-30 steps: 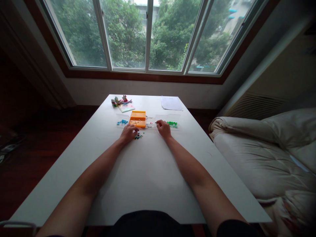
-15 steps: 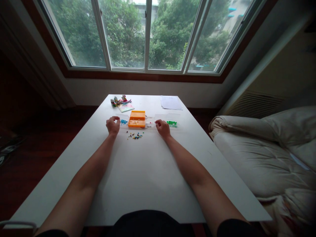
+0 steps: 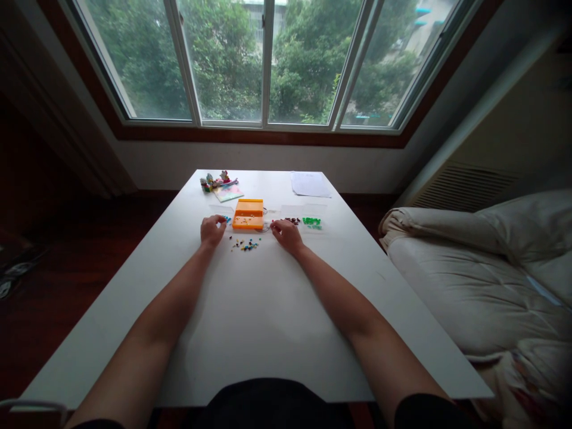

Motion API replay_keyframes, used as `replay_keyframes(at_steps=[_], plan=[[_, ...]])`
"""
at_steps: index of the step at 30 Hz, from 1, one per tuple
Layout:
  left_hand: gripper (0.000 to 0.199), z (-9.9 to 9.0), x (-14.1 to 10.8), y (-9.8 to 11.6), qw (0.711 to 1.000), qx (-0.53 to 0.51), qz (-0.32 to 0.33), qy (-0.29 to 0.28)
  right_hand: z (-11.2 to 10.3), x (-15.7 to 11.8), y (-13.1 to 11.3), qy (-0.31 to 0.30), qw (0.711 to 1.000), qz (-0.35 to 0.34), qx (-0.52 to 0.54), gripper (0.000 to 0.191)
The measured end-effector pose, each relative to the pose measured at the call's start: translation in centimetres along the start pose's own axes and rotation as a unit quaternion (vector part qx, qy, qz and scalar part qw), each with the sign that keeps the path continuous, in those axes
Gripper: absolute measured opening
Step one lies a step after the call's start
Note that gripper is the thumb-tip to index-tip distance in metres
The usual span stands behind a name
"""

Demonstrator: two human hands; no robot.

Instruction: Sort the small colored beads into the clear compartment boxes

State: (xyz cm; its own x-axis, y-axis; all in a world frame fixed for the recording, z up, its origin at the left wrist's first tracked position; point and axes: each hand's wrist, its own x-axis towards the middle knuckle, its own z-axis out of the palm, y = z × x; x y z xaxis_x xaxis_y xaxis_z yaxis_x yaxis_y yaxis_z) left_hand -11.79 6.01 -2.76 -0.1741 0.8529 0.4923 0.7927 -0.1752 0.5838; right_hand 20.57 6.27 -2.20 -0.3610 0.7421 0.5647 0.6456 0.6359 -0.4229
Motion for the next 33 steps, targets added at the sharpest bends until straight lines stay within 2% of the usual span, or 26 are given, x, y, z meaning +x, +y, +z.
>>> replay_keyframes(at_steps=[3,6,10,17,23,33], plan=[[0.015,0.2,-0.5,1.3,0.99,-0.012,0.091,-0.105,0.5,-0.1,-0.7,-0.047,0.998,-0.035,0.014,0.012],[0.015,0.2,-0.9,2.7,0.97,-0.004,0.156,-0.187,0.7,-0.1,-0.7,-0.073,0.996,-0.039,0.017,0.012],[0.015,0.2,-1.2,3.6,0.948,0.007,0.196,-0.249,0.5,-0.2,0.1,-0.071,0.997,-0.004,0.008,0.013],[0.018,-0.3,-1.1,4.6,0.937,0.022,0.207,-0.28,0.5,-0.1,0.5,-0.073,0.997,-0.003,0.009,0.013],[0.017,-0.4,-1.1,4.9,0.938,0.021,0.192,-0.287,0.4,-0.1,0.4,-0.074,0.997,-0.003,0.013,0.014],[0.012,0.2,-1.4,4.0,0.957,0.003,0.165,-0.238,0.4,-0.2,0.5,-0.073,0.997,0.006,0.013,0.014]])
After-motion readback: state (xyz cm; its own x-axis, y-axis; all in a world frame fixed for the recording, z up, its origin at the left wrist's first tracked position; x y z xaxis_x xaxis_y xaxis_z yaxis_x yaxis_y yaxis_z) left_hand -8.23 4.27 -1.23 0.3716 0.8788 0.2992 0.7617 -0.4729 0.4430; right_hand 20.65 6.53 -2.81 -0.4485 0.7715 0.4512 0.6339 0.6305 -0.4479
